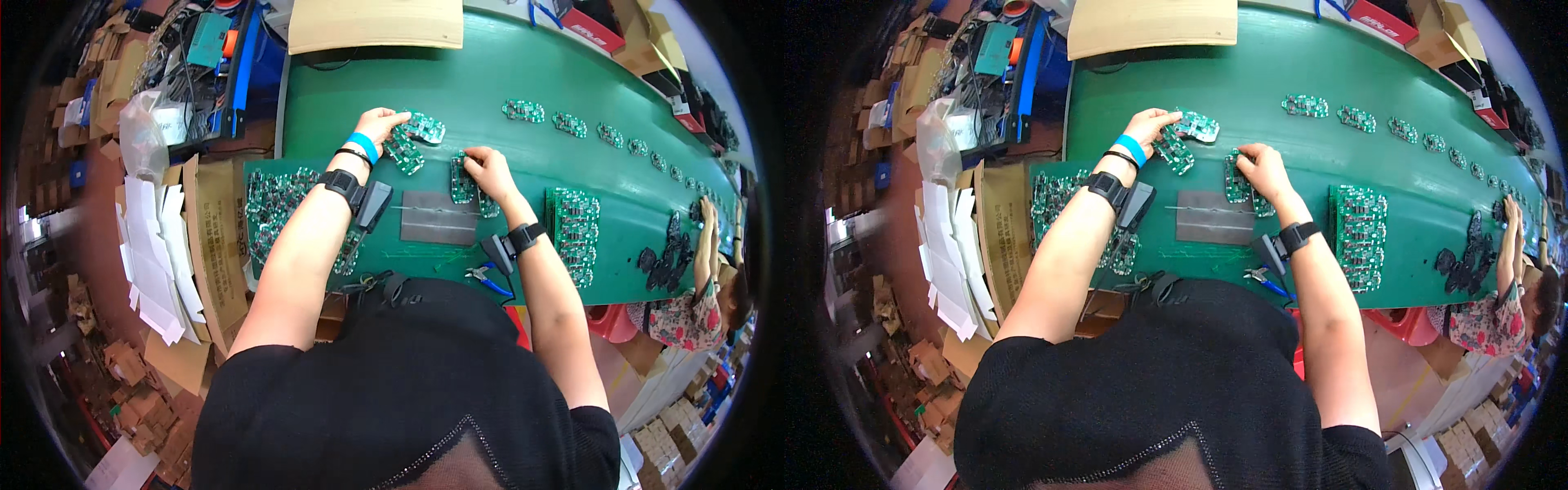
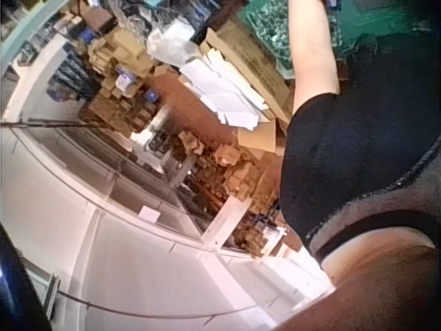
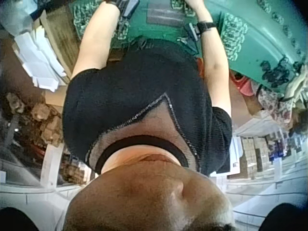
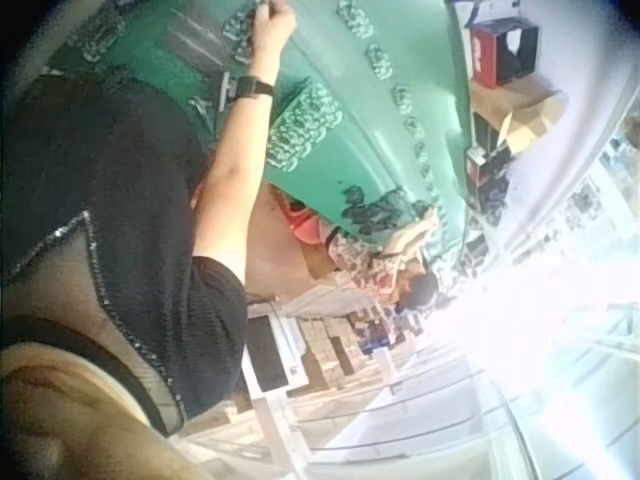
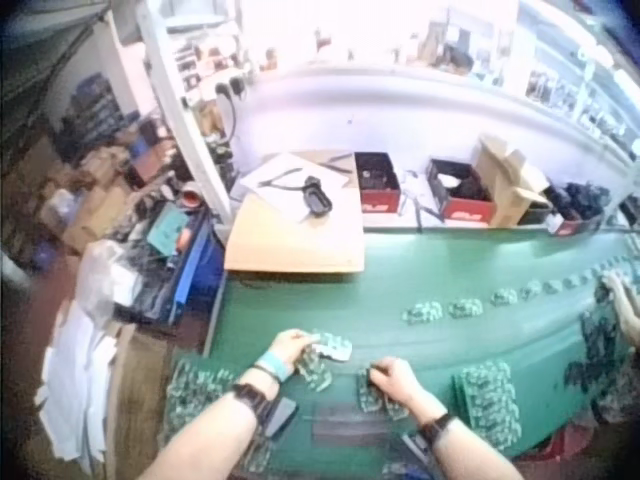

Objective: The person separates small circuit board sections from larger panels using pliers. They pick up a panel, use the pliers to snap off individual sections, and place them on the table. The process is repeated with multiple panels throughout the clip.

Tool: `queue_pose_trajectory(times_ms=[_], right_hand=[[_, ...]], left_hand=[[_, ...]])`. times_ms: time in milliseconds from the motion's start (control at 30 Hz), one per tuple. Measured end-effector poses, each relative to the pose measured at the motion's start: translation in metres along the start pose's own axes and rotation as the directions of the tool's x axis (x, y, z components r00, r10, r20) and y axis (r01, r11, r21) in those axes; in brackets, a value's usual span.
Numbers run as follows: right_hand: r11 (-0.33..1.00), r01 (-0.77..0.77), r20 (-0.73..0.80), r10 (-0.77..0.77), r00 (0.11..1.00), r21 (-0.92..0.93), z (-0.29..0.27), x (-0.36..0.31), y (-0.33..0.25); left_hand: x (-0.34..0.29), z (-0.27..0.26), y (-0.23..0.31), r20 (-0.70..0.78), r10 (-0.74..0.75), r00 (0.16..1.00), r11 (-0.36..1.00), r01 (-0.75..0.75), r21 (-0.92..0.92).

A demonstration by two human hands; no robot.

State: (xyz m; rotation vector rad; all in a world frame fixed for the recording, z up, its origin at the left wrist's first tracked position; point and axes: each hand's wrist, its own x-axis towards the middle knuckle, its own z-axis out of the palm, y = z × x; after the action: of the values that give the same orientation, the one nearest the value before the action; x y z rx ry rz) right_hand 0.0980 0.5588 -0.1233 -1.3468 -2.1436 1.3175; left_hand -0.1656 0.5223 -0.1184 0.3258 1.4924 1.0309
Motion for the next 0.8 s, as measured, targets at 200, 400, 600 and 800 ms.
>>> queue_pose_trajectory(times_ms=[200,400,600,800], right_hand=[[0.994,0.09,-0.126,-0.097,0.987,-0.063,-0.027,-0.018,-0.035],[0.999,0.022,-0.105,-0.018,0.994,0.028,-0.037,-0.032,-0.039],[0.999,-0.021,-0.07,0.024,0.997,0.041,-0.032,-0.034,-0.03],[0.999,-0.034,-0.024,0.034,0.999,0.018,-0.032,-0.034,-0.032]], left_hand=[[0.052,0.067,0.007,-0.1,0.121,0.988,0.992,-0.124,-0.025],[0.081,0.108,-0.014,-0.244,0.16,0.956,0.982,-0.179,-0.059],[0.052,0.123,-0.007,-0.376,0.644,0.667,0.698,-0.31,0.645],[0.066,0.06,0.014,-0.635,0.195,0.748,0.917,-0.368,-0.151]])
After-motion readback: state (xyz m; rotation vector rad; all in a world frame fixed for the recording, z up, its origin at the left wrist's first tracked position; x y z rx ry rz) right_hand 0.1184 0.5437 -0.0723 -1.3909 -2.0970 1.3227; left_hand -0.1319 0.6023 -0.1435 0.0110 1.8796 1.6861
